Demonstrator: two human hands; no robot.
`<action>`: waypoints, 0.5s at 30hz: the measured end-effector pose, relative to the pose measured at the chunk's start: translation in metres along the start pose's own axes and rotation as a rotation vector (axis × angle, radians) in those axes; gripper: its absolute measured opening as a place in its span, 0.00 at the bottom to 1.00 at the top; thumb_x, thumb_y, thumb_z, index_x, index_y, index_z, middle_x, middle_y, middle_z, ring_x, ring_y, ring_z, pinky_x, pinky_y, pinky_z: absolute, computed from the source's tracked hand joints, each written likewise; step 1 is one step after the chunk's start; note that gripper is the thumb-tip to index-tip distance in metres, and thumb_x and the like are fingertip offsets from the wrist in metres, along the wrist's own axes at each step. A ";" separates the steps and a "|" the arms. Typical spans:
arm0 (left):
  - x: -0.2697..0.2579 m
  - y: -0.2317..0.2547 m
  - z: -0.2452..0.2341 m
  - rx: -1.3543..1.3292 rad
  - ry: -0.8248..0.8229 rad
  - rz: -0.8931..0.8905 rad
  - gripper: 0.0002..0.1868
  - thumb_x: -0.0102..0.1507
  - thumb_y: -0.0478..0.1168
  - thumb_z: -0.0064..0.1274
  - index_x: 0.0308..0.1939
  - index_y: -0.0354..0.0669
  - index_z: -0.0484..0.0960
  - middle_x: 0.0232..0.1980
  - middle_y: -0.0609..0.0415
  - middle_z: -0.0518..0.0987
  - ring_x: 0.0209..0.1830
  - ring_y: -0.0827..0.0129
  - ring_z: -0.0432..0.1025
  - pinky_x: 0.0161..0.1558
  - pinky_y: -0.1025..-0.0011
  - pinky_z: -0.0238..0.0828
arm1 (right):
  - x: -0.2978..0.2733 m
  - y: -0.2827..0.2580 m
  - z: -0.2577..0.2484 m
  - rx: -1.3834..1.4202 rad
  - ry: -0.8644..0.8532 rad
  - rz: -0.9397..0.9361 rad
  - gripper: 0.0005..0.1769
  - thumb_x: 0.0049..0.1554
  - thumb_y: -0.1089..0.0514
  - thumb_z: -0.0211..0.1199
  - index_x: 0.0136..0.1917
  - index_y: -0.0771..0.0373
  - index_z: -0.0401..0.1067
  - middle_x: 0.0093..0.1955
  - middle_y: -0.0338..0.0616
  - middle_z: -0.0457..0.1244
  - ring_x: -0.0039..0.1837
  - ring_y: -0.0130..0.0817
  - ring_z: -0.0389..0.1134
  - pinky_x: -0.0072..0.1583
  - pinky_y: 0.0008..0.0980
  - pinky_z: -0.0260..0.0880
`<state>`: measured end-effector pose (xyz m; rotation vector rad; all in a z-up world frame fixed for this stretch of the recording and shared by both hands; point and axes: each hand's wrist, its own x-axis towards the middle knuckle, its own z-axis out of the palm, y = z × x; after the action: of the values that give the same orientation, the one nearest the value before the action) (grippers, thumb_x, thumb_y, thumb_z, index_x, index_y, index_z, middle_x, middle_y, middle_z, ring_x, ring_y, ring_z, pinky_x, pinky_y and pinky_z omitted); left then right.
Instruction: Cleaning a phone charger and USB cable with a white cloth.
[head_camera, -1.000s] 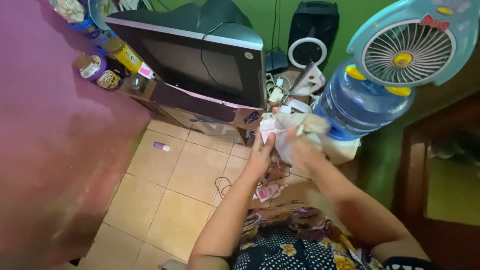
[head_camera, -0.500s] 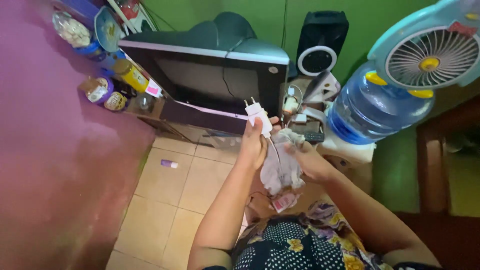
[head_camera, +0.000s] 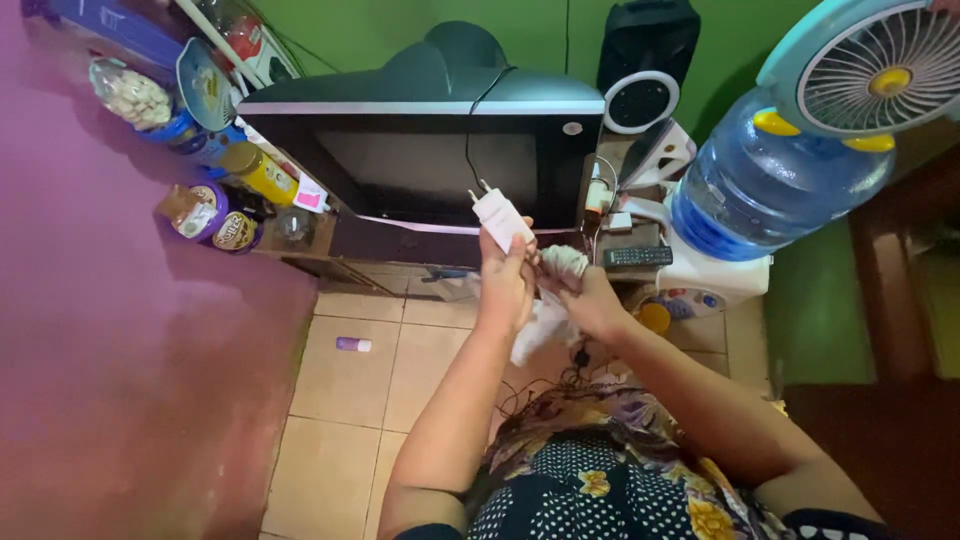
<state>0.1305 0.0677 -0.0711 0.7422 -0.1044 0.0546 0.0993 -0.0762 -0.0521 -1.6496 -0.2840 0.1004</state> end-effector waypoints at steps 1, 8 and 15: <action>0.001 0.009 0.006 -0.001 0.000 -0.001 0.23 0.75 0.35 0.48 0.72 0.47 0.60 0.62 0.49 0.73 0.48 0.71 0.68 0.50 0.70 0.68 | -0.002 0.008 -0.002 -0.001 0.000 0.001 0.17 0.61 0.64 0.63 0.64 0.68 0.72 0.57 0.38 0.70 0.58 0.26 0.67 0.62 0.30 0.68; 0.007 0.059 0.031 0.073 0.115 0.018 0.24 0.71 0.49 0.43 0.70 0.57 0.54 0.55 0.52 0.76 0.31 0.75 0.65 0.36 0.73 0.67 | -0.010 0.068 -0.034 0.205 -0.098 0.128 0.14 0.64 0.59 0.61 0.62 0.67 0.72 0.55 0.39 0.69 0.57 0.26 0.69 0.60 0.30 0.69; 0.009 0.051 0.058 0.052 0.068 0.075 0.25 0.73 0.52 0.44 0.71 0.56 0.57 0.47 0.54 0.74 0.27 0.80 0.57 0.29 0.80 0.55 | 0.004 -0.011 -0.069 0.470 -0.335 0.046 0.24 0.57 0.65 0.65 0.67 0.68 0.67 0.59 0.42 0.68 0.60 0.30 0.69 0.63 0.32 0.68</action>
<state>0.1302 0.0660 0.0070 0.7878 -0.0663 0.1545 0.1184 -0.1415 -0.0336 -1.1669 -0.4397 0.4479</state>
